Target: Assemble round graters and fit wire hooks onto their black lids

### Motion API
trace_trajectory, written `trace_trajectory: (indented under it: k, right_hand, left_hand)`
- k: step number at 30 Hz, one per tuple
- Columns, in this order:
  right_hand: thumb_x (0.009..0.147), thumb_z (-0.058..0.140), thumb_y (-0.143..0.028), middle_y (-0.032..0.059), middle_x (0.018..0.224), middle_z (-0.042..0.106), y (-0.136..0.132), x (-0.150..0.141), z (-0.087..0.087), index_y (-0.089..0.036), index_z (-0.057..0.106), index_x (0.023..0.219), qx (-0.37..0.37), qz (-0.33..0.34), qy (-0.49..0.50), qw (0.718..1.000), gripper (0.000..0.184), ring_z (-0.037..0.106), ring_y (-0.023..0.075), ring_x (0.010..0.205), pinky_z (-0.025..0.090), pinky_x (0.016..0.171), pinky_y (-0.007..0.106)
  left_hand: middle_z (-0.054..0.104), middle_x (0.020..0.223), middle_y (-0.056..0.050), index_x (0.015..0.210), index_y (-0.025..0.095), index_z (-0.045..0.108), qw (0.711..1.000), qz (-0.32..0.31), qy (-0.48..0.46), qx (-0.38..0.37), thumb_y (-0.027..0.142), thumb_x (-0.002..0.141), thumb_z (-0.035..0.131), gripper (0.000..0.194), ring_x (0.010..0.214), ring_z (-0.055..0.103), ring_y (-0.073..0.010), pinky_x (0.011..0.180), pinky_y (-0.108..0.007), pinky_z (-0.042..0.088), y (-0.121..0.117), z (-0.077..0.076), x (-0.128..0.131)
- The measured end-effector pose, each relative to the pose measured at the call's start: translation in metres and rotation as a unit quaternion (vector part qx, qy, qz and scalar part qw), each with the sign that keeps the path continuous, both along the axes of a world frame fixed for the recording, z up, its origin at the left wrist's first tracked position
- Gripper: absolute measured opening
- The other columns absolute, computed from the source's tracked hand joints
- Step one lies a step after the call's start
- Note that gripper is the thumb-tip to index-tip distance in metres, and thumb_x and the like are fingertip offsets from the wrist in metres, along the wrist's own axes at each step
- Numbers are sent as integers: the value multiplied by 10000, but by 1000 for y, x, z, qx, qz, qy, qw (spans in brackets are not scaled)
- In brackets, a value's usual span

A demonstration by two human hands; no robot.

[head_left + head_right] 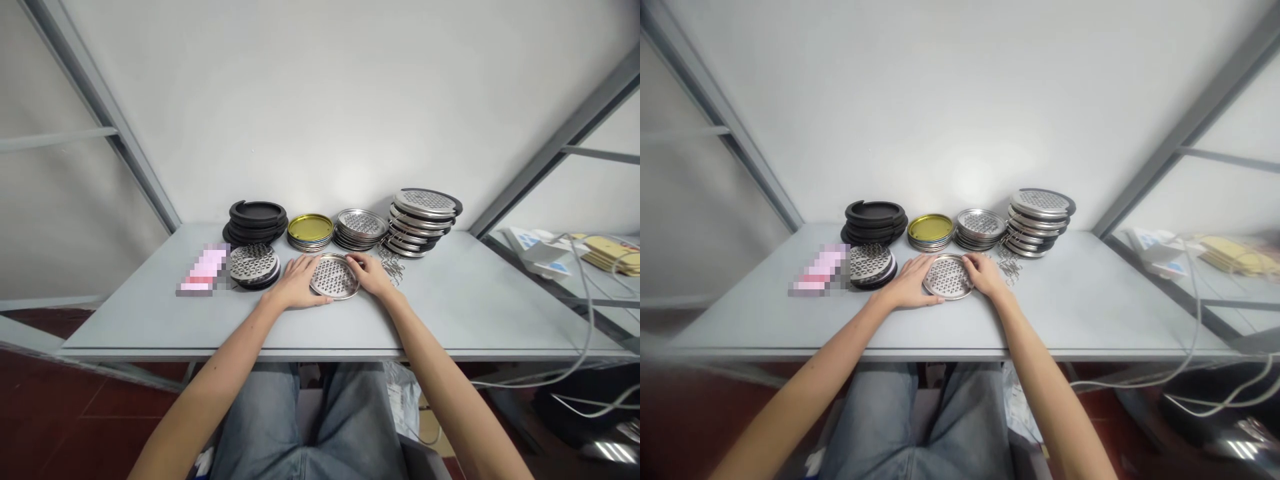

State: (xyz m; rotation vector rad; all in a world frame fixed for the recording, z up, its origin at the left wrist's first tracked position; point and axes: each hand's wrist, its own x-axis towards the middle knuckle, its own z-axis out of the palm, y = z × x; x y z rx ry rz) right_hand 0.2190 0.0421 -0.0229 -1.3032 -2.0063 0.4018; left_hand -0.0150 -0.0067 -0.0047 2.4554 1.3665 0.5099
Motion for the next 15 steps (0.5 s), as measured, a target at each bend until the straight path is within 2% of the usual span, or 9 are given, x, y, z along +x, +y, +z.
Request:
trace_trajectory:
  k: [7, 12, 15]
  right_hand:
    - [880, 508, -418, 86, 1028, 714, -3, -3, 1, -171, 680, 1035, -19, 18, 32, 999, 339, 648, 225, 887, 483, 796, 339]
    - [887, 500, -385, 79, 979, 722, -2, -3, 1, -174, 696, 965, -1, 29, 28, 999, 298, 646, 215, 880, 484, 774, 318]
    - [884, 504, -375, 74, 965, 721, -2, -3, 0, -181, 699, 940, 4, 33, 22, 999, 281, 642, 212, 879, 483, 774, 315]
  left_hand:
    - [255, 1526, -133, 1494, 198, 132, 999, 17, 23, 16, 610, 692, 631, 1030, 1410, 209, -340, 1145, -496, 175, 2, -2, -1]
    - [221, 1534, -166, 1496, 153, 111, 1000, 13, 11, -1, 710, 652, 620, 1132, 1414, 193, -353, 1143, -496, 176, 2, -2, -1]
    - [215, 1540, -160, 1496, 177, 121, 1000, 11, 3, -13, 703, 656, 630, 1114, 1418, 185, -350, 1144, -504, 161, 2, 0, -2]
